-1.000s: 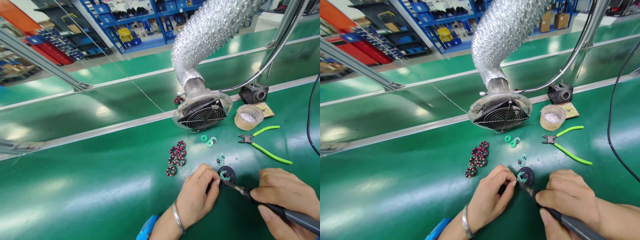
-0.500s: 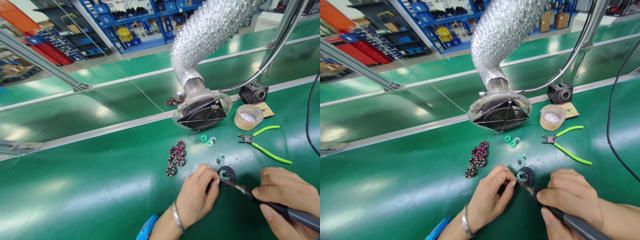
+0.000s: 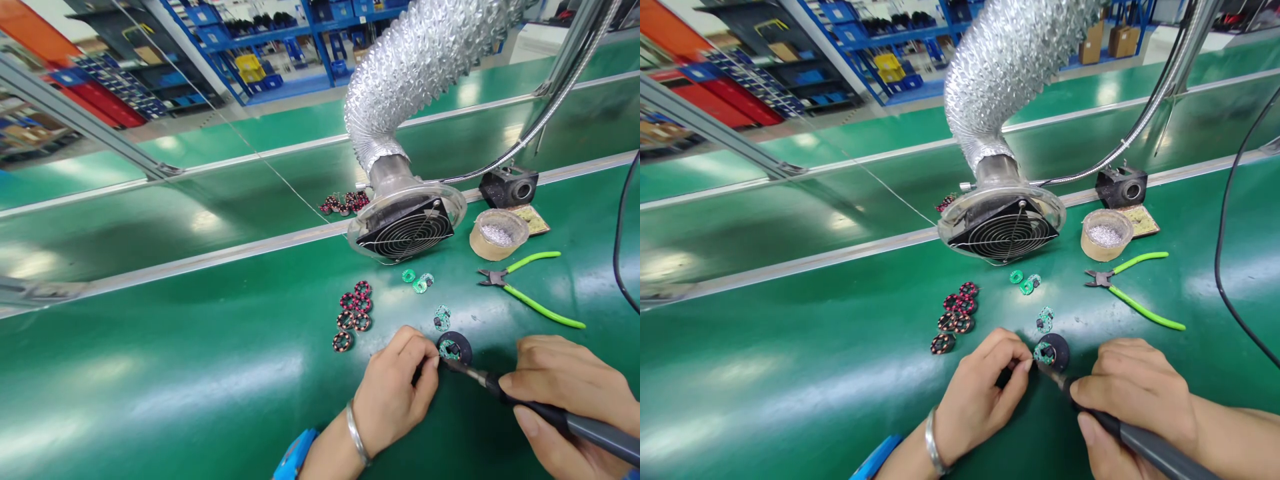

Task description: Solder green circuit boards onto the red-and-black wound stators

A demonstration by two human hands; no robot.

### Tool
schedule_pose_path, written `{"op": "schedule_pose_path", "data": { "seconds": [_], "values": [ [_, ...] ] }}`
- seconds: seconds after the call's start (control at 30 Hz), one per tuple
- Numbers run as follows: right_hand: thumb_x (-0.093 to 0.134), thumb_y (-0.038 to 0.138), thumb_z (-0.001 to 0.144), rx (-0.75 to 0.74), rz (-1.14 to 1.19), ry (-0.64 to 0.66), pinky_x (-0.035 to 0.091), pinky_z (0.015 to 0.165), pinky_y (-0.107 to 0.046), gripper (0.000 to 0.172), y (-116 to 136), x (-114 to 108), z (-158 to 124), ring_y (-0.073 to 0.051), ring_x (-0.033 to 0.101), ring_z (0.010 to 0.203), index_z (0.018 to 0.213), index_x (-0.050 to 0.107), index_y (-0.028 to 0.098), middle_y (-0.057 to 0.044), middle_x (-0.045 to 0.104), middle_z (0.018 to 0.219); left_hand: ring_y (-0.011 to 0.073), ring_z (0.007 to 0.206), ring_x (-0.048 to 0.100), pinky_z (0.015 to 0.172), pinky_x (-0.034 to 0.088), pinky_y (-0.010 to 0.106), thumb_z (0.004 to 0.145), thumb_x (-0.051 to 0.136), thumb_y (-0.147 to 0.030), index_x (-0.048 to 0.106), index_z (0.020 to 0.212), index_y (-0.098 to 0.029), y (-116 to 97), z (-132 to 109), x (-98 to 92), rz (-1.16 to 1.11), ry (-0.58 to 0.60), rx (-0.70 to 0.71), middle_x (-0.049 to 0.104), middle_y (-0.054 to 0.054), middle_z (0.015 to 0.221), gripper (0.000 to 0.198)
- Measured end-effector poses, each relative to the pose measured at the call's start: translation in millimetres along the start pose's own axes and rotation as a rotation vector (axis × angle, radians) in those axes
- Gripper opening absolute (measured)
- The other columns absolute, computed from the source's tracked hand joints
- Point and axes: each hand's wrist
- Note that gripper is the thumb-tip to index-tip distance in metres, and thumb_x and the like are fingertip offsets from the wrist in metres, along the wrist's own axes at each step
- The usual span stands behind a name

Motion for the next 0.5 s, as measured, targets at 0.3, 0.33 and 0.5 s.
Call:
{"op": "schedule_pose_path", "data": {
  "seconds": [0.3,0.33,0.5],
  "values": [
    [0.049,0.004,0.076,0.001,-0.031,0.006,0.054,0.056,-0.031,0.025,1.8,-1.6,0.0,-0.017,0.065,0.055,0.095,0.058,0.018,-0.002,0.066,0.062,0.0123,0.068,0.056,0.061,0.047,0.021,0.087,0.048,-0.008,0.053,0.085,-0.019,0.9,0.8,0.1,0.008,0.002,0.005,0.056,0.002,0.08,0.012],
    [0.049,0.005,0.076,0.002,-0.035,0.011,0.054,0.055,-0.031,0.025,2.2,-1.8,-0.3,-0.017,0.065,0.056,0.095,0.058,0.019,-0.002,0.066,0.063,0.0123,0.068,0.056,0.061,0.047,0.021,0.087,0.048,-0.008,0.052,0.085,-0.019,0.8,0.9,-0.1,0.008,0.002,0.005,0.056,0.002,0.08,0.012],
    [0.049,0.005,0.075,0.042,-0.067,-0.009,0.054,0.053,-0.033,0.028,3.5,-4.3,-0.6,-0.021,0.068,0.06,0.097,0.057,0.02,-0.004,0.068,0.066,0.0127,0.067,0.056,0.061,0.047,0.022,0.087,0.047,-0.009,0.052,0.086,-0.02,0.5,0.4,-0.6,0.013,0.008,-0.001,0.057,0.002,0.079,0.013]
  ]
}}
Point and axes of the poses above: each hand's wrist, its own z-axis towards the middle knuckle, its own x-axis out of the palm, y = z × x
